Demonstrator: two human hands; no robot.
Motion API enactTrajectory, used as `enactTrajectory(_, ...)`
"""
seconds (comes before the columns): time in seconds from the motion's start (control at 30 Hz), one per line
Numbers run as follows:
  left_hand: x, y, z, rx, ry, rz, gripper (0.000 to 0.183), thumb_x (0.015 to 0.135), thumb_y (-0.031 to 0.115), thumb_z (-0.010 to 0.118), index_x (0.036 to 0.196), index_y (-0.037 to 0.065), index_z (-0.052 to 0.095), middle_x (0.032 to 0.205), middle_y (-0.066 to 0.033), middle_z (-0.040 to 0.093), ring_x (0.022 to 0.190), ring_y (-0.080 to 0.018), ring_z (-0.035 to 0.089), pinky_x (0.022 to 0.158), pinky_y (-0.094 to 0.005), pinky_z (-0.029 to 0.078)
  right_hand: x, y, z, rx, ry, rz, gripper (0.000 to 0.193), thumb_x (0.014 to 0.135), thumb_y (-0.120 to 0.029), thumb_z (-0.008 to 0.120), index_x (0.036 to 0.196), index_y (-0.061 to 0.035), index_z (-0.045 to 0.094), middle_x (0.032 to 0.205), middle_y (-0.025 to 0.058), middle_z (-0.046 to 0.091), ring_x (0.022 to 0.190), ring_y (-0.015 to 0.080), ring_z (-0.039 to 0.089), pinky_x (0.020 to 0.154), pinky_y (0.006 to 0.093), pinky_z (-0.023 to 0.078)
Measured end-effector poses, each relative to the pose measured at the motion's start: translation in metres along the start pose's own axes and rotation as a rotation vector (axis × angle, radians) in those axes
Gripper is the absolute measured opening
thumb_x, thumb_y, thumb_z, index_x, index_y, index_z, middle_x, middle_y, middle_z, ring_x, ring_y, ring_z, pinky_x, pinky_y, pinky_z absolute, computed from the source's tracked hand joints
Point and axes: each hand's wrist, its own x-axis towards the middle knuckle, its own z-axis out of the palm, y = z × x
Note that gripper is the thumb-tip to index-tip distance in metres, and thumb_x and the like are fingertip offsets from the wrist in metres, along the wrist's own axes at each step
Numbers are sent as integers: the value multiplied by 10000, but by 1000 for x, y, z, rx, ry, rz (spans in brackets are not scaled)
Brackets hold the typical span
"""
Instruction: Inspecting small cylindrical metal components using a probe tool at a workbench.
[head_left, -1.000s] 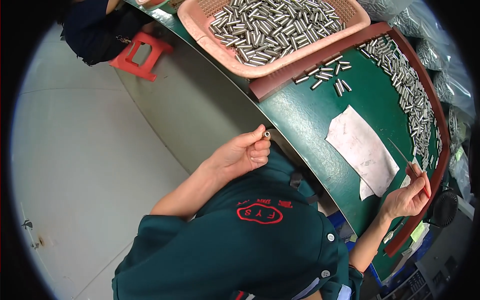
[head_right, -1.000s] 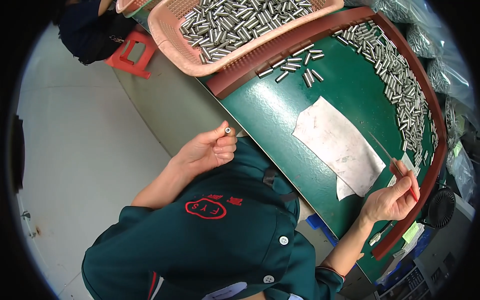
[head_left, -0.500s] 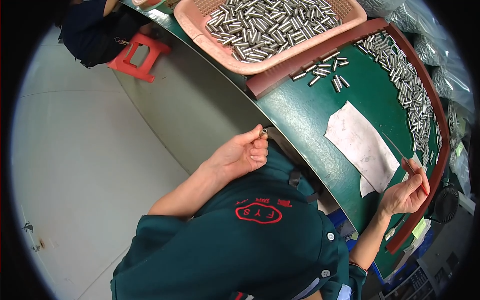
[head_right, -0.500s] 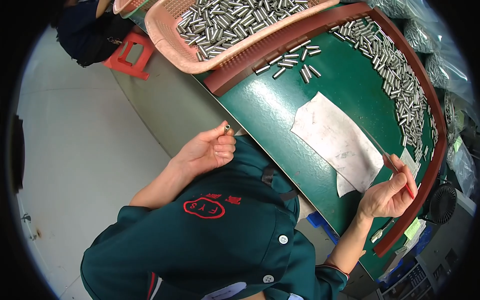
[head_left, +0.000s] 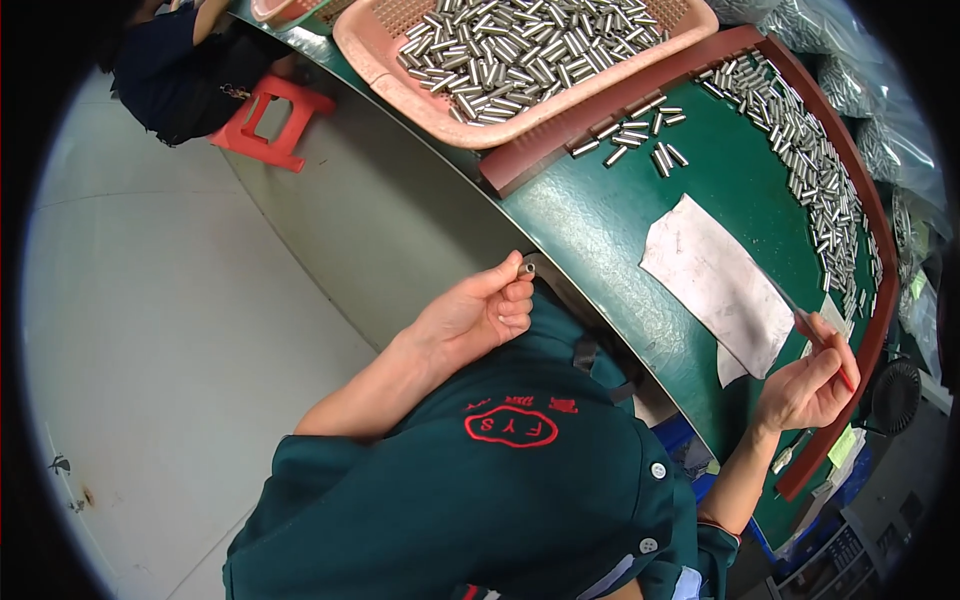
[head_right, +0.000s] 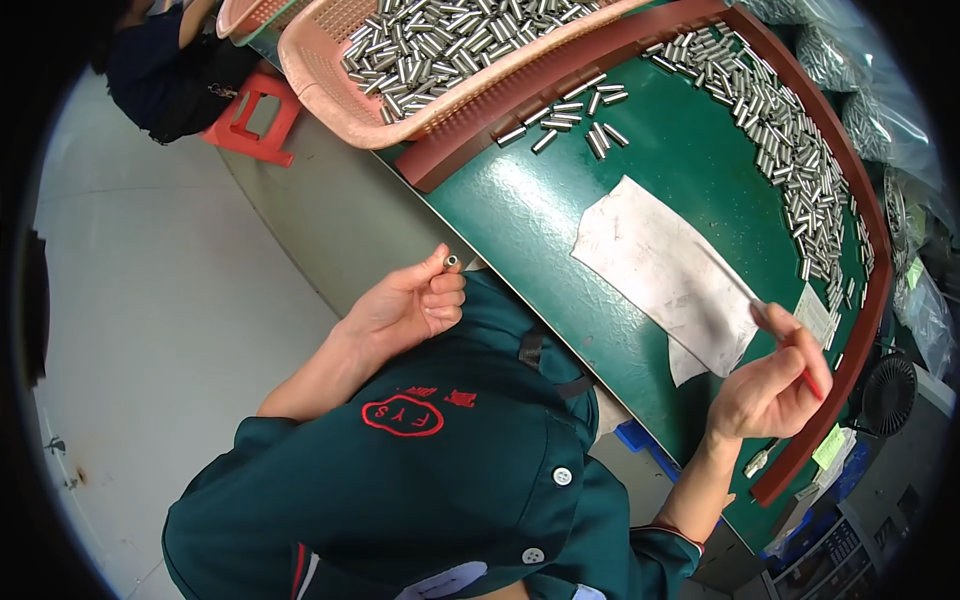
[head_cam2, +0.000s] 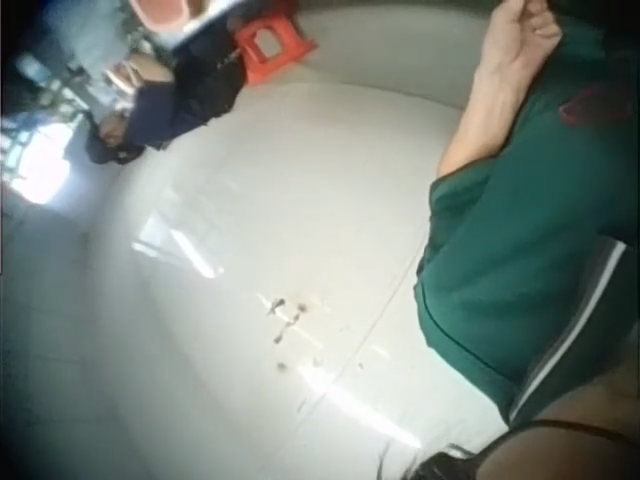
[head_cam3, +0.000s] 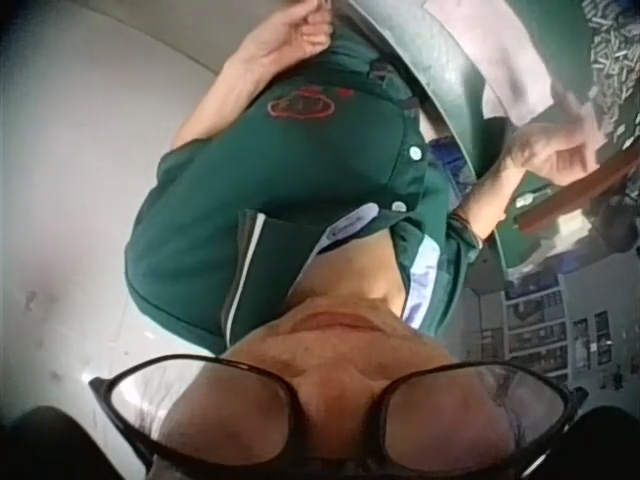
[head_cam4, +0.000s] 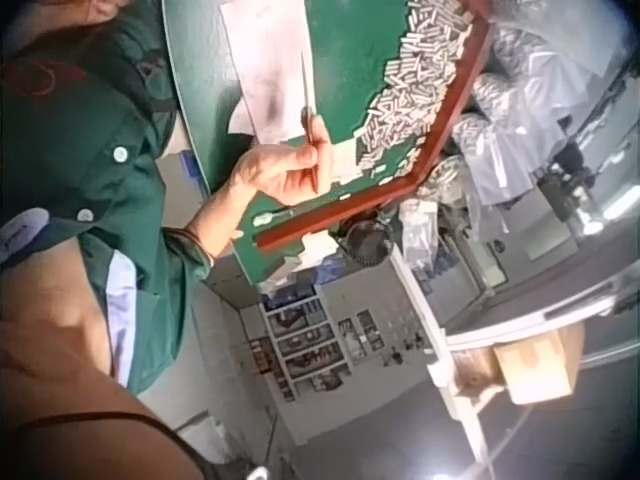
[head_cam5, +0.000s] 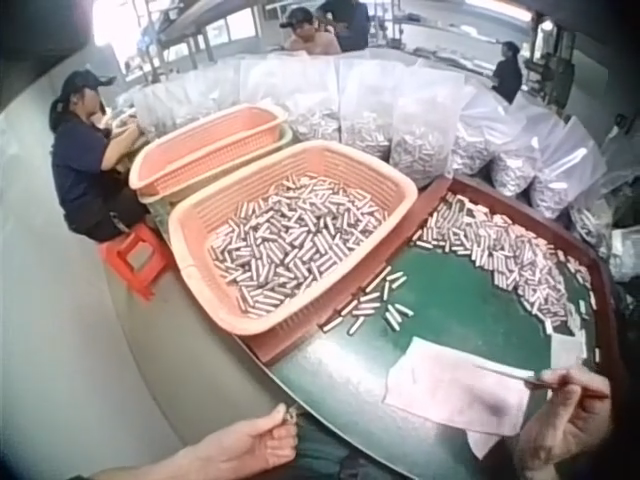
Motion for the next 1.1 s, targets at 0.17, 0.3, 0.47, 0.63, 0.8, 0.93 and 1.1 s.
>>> enactTrajectory(0.17, -9, 0, 38, 75, -140, -39, 231, 924, 276, 433, 817, 72, 446, 645, 35, 342, 542, -52, 295, 519, -187, 299, -1, -45, 21, 178, -370, -113, 203, 909, -168, 440, 1007, 7, 413, 840, 227, 589, 724, 313, 621, 628, 398, 539)
enactTrajectory(0.3, 4, -10, 64, 129, -229, -95, 230, 932, 278, 413, 817, 79, 438, 649, 36, 346, 542, -48, 301, 527, -184, 302, 7, -60, 42, 308, -416, -193, 136, 868, -68, 486, 965, 11, 433, 817, 225, 608, 697, 334, 639, 568, 380, 538)
enactTrajectory(0.47, 15, -20, 69, 145, -224, -132, 225, 925, 269, 432, 831, 65, 451, 652, 29, 371, 551, -49, 313, 529, -185, 310, 3, -57, 46, 248, -360, -239, 131, 847, -46, 514, 942, 20, 454, 785, 206, 616, 668, 294, 641, 528, 321, 523)
enactTrajectory(0.63, 16, -21, 65, 123, -218, -132, 221, 921, 263, 444, 845, 56, 462, 648, 29, 370, 551, -49, 313, 528, -182, 311, 1, -58, 44, 230, -343, -215, 124, 830, -20, 524, 927, 20, 458, 781, 203, 617, 646, 272, 635, 511, 300, 510)
enactTrajectory(0.8, 14, -21, 68, 141, -202, -108, 221, 920, 260, 447, 845, 53, 467, 647, 30, 370, 551, -49, 312, 529, -181, 312, 1, -58, 43, 220, -369, -207, 136, 820, -11, 536, 931, 20, 465, 781, 198, 618, 645, 258, 631, 504, 293, 500)
enactTrajectory(0.93, 15, -23, 70, 216, -207, -74, 215, 918, 252, 454, 835, 54, 470, 648, 30, 372, 551, -49, 311, 526, -181, 311, 1, -59, 45, 162, -414, -193, 147, 807, 0, 548, 936, 22, 481, 779, 195, 618, 649, 256, 631, 520, 304, 508)
enactTrajectory(1.1, 18, -25, 69, 188, -157, -59, 203, 914, 239, 465, 835, 52, 470, 645, 28, 363, 553, -49, 308, 522, -179, 308, 5, -60, 32, 150, -286, -253, 120, 826, 11, 510, 942, 33, 488, 793, 198, 619, 701, 290, 639, 588, 346, 534)
